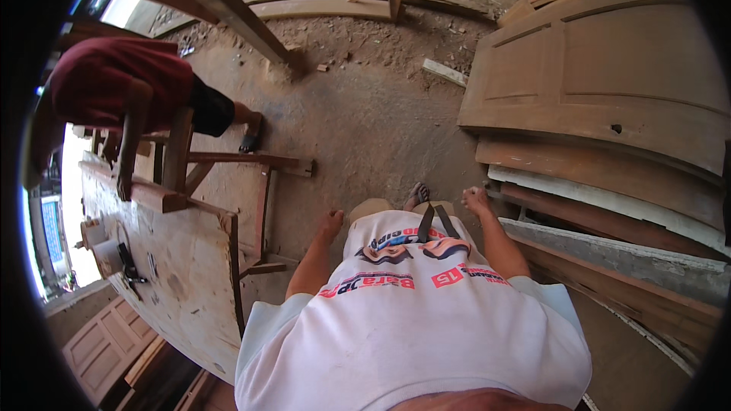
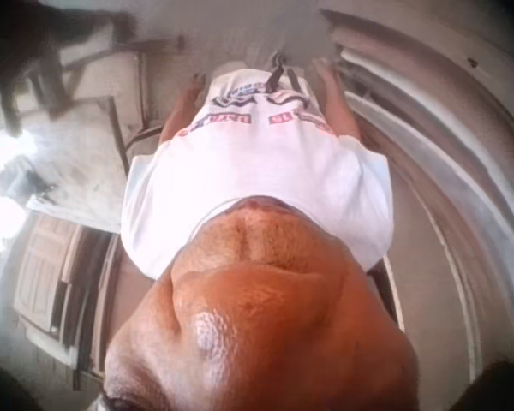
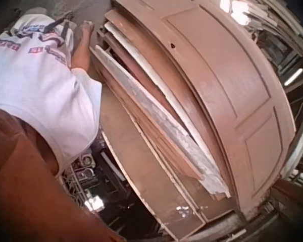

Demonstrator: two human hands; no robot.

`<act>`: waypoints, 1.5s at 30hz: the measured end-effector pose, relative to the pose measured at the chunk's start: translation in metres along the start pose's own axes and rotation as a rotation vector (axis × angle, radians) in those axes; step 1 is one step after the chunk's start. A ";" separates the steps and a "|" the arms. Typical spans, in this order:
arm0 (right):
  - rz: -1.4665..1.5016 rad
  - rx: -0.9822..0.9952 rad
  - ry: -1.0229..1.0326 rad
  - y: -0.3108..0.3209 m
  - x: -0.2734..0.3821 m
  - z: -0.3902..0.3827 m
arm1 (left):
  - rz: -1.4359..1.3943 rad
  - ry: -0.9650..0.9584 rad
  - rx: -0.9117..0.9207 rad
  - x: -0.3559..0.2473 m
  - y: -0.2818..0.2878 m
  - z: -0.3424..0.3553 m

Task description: The person applies glue to small wood blocks and inserts them into gaps on a large wooden board. They use a putty knife to spread filler over the repair area and press thin wood strips into the remaining crevices.

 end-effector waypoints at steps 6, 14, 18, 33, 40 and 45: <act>0.050 -0.023 0.209 0.043 0.166 0.140 | 0.239 -0.194 0.209 -0.112 -0.045 0.005; -0.068 -0.381 -0.116 0.069 0.138 0.272 | 0.358 -0.265 0.137 -0.405 -0.080 0.162; -0.038 -0.372 -0.040 0.079 0.201 0.288 | 0.247 -0.332 0.222 -0.560 -0.099 0.264; 0.109 -0.348 -0.292 0.230 0.295 0.650 | 0.384 -0.712 0.081 -1.007 -0.277 0.301; 0.106 -0.535 0.187 0.472 0.571 0.853 | 0.203 -0.428 0.265 -1.177 -0.367 0.369; 0.290 -0.589 0.085 0.562 0.617 0.923 | 0.361 -0.377 0.269 -1.235 -0.425 0.431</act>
Point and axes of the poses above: each hand's wrist, its own z-axis towards the middle knuckle, its own y-axis out of the back of the hand, x = y × z, the point moved 6 cm from there along z, towards the middle knuckle, and after that the axes turned 13 degrees about -x, right-handed, at the moved point
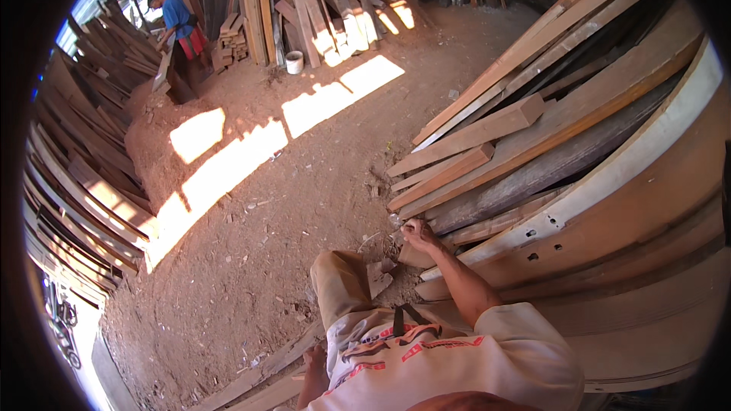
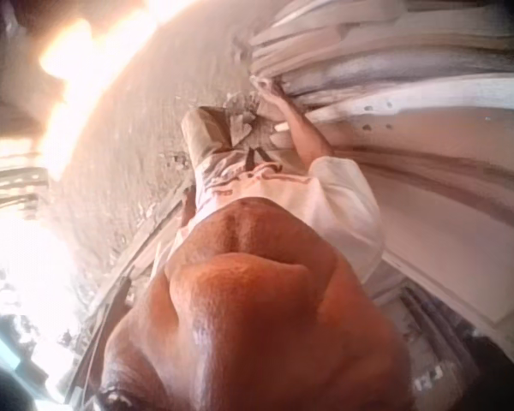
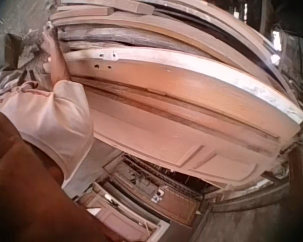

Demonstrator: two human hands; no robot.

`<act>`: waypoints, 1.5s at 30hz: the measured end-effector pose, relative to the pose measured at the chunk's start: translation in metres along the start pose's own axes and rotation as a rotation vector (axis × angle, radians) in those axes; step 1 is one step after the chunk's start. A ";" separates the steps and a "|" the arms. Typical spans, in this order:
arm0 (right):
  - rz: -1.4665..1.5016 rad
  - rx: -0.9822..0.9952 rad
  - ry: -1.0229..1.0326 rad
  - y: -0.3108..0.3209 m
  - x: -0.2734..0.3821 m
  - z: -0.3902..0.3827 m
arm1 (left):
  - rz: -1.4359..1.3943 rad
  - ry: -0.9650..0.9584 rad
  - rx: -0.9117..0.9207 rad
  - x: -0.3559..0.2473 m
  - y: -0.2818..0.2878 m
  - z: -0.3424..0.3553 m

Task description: The person applies glue to small wood blocks and inserts them into gaps on a large wooden board. They use a putty knife to spread filler over the repair area and press thin wood strips into the remaining crevices.

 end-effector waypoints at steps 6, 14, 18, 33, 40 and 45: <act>0.371 -0.069 -0.573 -0.030 -0.094 0.042 | 0.055 0.037 0.129 -0.084 -0.023 0.138; -0.619 0.207 -0.276 -0.134 -0.142 0.051 | -0.135 -0.229 0.078 -0.424 0.020 0.401; -0.439 0.191 -0.392 -0.175 -0.072 0.125 | -0.138 -0.415 0.057 -0.606 0.000 0.473; -0.654 0.066 -0.191 -0.093 -0.105 0.549 | 0.310 -0.297 0.525 -0.906 -0.346 0.557; -0.180 -0.326 -0.611 0.104 -0.085 0.772 | -0.182 0.045 0.610 -0.996 -0.432 0.566; 0.040 -0.527 -0.628 0.171 -0.089 0.908 | 0.214 -0.048 0.509 -1.097 -0.504 0.585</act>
Point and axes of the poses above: each hand's wrist, its own z-axis towards the middle knuckle, its own y-axis out of the back of the hand, x = y × z, the point moved 6 cm from there along z, towards the middle knuckle, and after that the axes turned 13 degrees about -x, right-handed, at the moved point
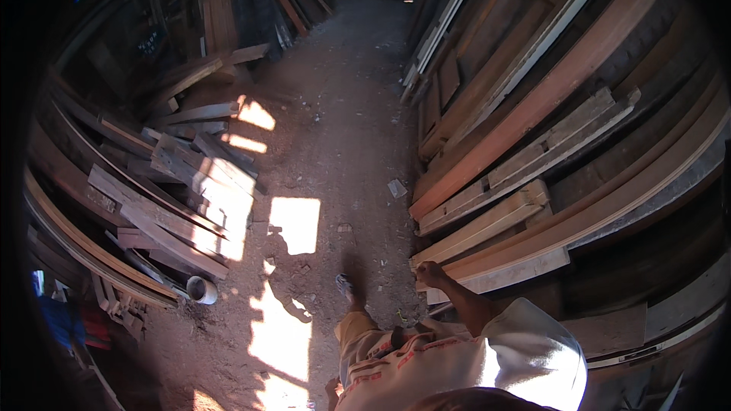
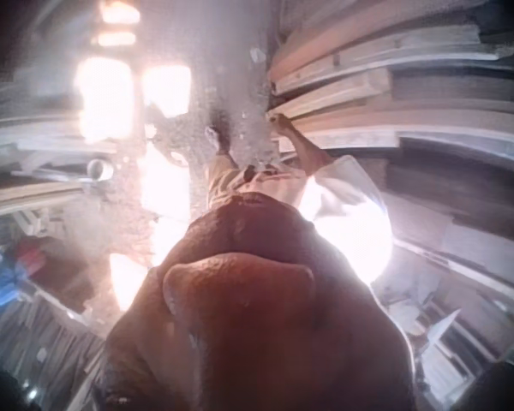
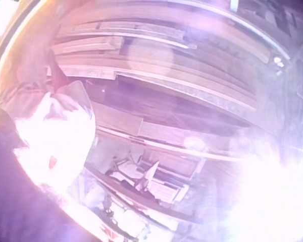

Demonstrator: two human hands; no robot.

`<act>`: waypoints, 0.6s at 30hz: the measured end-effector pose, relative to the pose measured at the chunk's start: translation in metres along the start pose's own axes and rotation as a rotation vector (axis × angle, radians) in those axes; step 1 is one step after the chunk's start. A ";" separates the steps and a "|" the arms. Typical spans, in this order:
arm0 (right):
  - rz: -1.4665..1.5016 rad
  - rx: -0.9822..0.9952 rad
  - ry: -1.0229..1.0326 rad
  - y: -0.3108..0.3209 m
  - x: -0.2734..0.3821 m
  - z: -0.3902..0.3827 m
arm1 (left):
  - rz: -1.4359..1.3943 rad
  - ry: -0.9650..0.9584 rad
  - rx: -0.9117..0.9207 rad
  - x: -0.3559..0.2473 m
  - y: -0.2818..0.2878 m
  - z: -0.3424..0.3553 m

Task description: The person applies glue to small wood blocks and inserts them into gaps on a large wooden board. They use a putty knife to spread filler over the repair area and press thin wood strips into the remaining crevices.

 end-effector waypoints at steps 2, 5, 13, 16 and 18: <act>-0.054 -0.009 0.042 -0.014 0.016 0.045 | 0.068 -0.006 0.008 -0.059 -0.023 0.026; -0.269 0.014 0.062 -0.030 -0.025 0.092 | 0.200 -0.070 0.068 -0.171 -0.072 0.075; -0.036 -0.007 -0.521 -0.071 -0.072 0.175 | 0.235 -0.185 0.389 -0.561 -0.207 0.220; -0.353 -0.190 -0.334 -0.052 -0.127 0.200 | 0.401 -1.761 0.326 -0.766 -0.366 0.164; -0.377 -0.173 -0.376 -0.038 -0.135 0.243 | 0.125 -0.891 0.385 -0.842 -0.425 0.193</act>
Point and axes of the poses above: each hand's wrist, its own z-axis towards the middle knuckle, its own y-axis out of the back of the hand, x = y × z, the point moved 6 cm from there along z, towards the middle knuckle, and after that the axes turned 13 degrees about -x, right-handed, at the moved point
